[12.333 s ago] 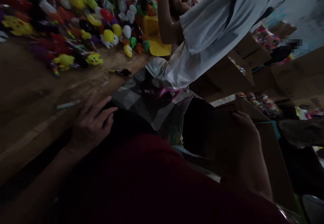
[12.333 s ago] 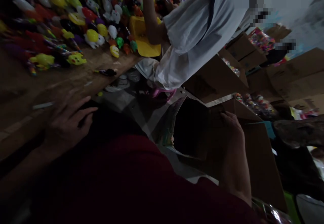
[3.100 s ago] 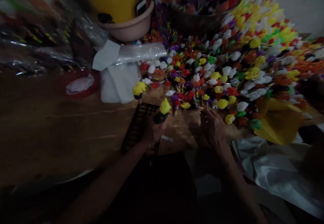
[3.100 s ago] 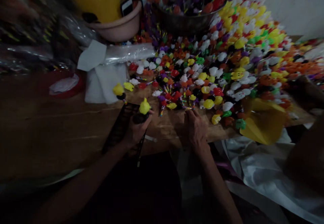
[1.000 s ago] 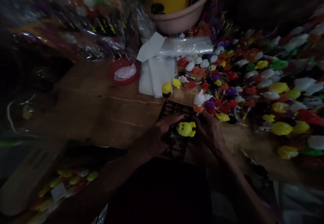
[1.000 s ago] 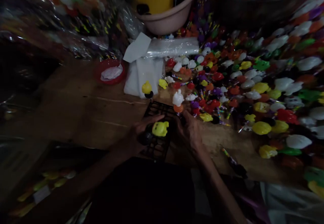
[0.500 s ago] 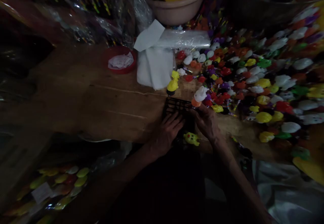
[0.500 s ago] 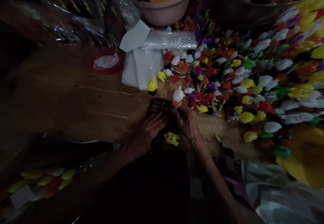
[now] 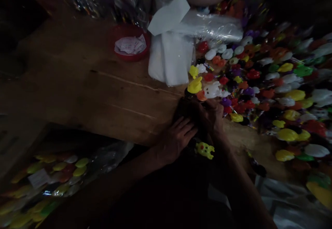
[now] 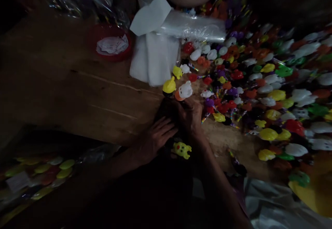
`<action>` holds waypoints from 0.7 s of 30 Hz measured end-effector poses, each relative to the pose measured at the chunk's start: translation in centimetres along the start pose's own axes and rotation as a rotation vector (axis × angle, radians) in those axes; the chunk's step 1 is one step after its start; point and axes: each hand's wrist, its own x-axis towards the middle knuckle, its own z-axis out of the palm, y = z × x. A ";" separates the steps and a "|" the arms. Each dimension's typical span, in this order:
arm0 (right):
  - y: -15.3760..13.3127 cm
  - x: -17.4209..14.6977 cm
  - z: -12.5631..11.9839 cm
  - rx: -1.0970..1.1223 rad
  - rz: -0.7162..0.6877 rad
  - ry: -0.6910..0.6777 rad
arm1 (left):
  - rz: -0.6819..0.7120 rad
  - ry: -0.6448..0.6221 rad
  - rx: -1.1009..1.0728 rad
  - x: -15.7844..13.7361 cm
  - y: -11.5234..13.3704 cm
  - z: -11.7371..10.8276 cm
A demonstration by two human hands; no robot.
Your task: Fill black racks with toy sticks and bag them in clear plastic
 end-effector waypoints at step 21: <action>0.8 -0.8 0.1 -0.363 -0.098 0.022 | 0.047 0.020 0.005 -0.6 -0.2 -0.2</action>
